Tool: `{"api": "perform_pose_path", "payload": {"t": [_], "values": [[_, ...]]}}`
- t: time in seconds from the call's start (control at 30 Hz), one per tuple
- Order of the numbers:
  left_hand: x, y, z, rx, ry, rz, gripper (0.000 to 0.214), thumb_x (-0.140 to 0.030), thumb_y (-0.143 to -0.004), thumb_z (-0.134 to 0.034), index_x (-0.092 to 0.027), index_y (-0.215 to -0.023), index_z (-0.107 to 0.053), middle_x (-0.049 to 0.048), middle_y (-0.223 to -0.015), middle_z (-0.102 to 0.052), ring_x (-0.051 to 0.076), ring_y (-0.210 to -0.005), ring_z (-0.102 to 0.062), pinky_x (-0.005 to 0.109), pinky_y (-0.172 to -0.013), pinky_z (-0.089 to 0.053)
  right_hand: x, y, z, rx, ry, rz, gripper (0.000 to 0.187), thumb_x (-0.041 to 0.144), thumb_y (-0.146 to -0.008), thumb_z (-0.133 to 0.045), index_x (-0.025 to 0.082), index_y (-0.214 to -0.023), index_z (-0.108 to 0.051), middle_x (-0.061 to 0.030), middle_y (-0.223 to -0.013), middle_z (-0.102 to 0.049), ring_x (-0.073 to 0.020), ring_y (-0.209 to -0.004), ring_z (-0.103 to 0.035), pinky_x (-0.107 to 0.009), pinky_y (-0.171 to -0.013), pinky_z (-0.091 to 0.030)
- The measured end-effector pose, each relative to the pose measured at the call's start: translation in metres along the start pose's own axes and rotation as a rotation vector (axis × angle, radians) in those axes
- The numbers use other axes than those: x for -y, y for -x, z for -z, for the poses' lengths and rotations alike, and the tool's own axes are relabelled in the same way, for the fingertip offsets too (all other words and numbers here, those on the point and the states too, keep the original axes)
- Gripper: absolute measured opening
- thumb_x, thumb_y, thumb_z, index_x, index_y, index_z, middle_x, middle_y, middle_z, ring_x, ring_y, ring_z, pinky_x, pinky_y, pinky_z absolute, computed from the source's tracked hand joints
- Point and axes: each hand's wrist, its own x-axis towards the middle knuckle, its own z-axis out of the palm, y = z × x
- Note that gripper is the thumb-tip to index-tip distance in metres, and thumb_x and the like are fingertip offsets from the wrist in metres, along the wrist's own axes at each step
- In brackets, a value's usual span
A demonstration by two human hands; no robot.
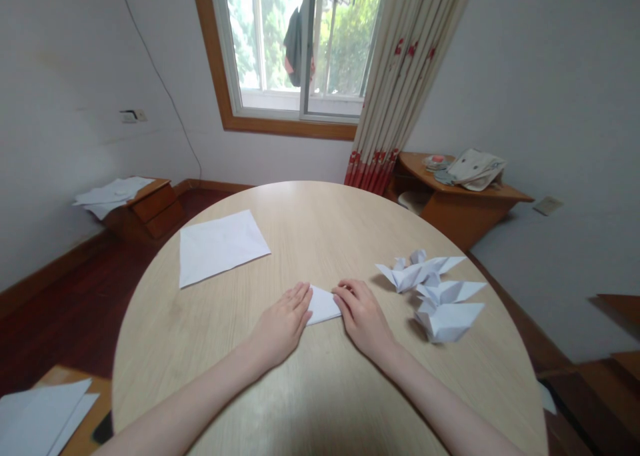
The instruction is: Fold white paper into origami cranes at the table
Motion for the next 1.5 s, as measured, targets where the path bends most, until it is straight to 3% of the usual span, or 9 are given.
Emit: {"api": "perform_pose_path", "payload": {"t": [0.17, 0.33, 0.5, 0.63, 0.8, 1.07, 1.33, 1.5], "values": [[-0.002, 0.001, -0.001, -0.010, -0.090, -0.026, 0.044, -0.024, -0.100, -0.027, -0.009, -0.138, -0.042, 0.0157, -0.144, -0.041, 0.024, -0.136, -0.036, 0.046, -0.110, -0.035, 0.012, 0.014, -0.009, 0.133, 0.013, 0.072, 0.041, 0.017, -0.095, -0.035, 0.015, -0.130, -0.054, -0.0160, -0.133, -0.056, -0.0268, -0.124, -0.051, -0.046, -0.101, -0.045], [-0.004, 0.003, -0.004, -0.030, -0.159, -0.036, 0.045, -0.023, -0.100, -0.025, -0.009, -0.140, -0.039, 0.0162, -0.144, -0.041, 0.024, -0.136, -0.034, 0.046, -0.110, -0.035, 0.012, 0.021, -0.017, 0.238, 0.076, 0.094, 0.047, 0.019, -0.097, -0.031, 0.013, -0.143, -0.039, -0.0148, -0.145, -0.041, -0.0254, -0.136, -0.036, -0.049, -0.109, -0.036], [-0.006, 0.004, -0.004, -0.007, -0.211, -0.033, 0.046, -0.023, -0.100, -0.023, -0.006, -0.139, -0.040, 0.0173, -0.144, -0.040, 0.026, -0.136, -0.034, 0.047, -0.109, -0.035, 0.012, 0.021, -0.014, 0.319, 0.106, 0.095, 0.050, 0.020, -0.097, -0.031, 0.009, -0.145, -0.032, -0.0155, -0.149, -0.033, -0.0244, -0.139, -0.027, -0.047, -0.112, -0.032], [-0.006, 0.004, -0.003, -0.030, -0.234, -0.055, 0.046, -0.024, -0.100, -0.023, -0.009, -0.141, -0.039, 0.0163, -0.145, -0.040, 0.025, -0.137, -0.033, 0.047, -0.110, -0.033, 0.013, 0.019, -0.010, 0.361, 0.107, 0.113, 0.051, 0.022, -0.097, -0.032, 0.013, -0.147, -0.029, -0.0129, -0.150, -0.031, -0.0230, -0.140, -0.027, -0.047, -0.112, -0.031], [-0.006, 0.004, -0.002, -0.039, -0.257, -0.075, 0.046, -0.023, -0.100, -0.022, -0.009, -0.140, -0.040, 0.0170, -0.144, -0.041, 0.026, -0.137, -0.034, 0.048, -0.111, -0.031, 0.012, 0.018, -0.006, 0.416, 0.083, 0.100, 0.054, 0.026, -0.096, -0.035, 0.011, -0.147, -0.028, -0.0139, -0.151, -0.028, -0.0239, -0.140, -0.024, -0.046, -0.113, -0.030], [-0.002, 0.001, 0.001, 0.044, -0.195, -0.118, 0.046, -0.024, -0.100, -0.025, -0.004, -0.140, -0.036, 0.0203, -0.147, -0.034, 0.026, -0.138, -0.030, 0.042, -0.110, -0.034, 0.011, 0.015, 0.003, 0.512, 0.037, 0.088, 0.058, 0.032, -0.096, -0.036, 0.008, -0.148, -0.024, -0.0153, -0.153, -0.022, -0.0239, -0.142, -0.018, -0.045, -0.114, -0.026], [-0.005, 0.000, 0.007, 0.107, -0.191, -0.087, 0.048, -0.028, -0.099, -0.032, -0.002, -0.140, -0.035, 0.0212, -0.147, -0.033, 0.027, -0.138, -0.029, 0.043, -0.111, -0.033, 0.014, 0.017, -0.001, 0.527, 0.126, 0.008, 0.061, 0.034, -0.096, -0.037, 0.002, -0.146, -0.025, -0.0186, -0.153, -0.018, -0.0272, -0.142, -0.015, -0.046, -0.115, -0.023], [-0.006, -0.002, 0.012, 0.144, -0.120, -0.037, 0.049, -0.029, -0.098, -0.037, -0.007, -0.142, -0.035, 0.0178, -0.147, -0.034, 0.026, -0.138, -0.030, 0.045, -0.111, -0.031, 0.012, 0.021, -0.004, 0.449, 0.184, 0.003, 0.064, 0.042, -0.097, -0.035, 0.001, -0.145, -0.029, -0.0208, -0.152, -0.020, -0.0289, -0.142, -0.015, -0.048, -0.114, -0.025]]}}
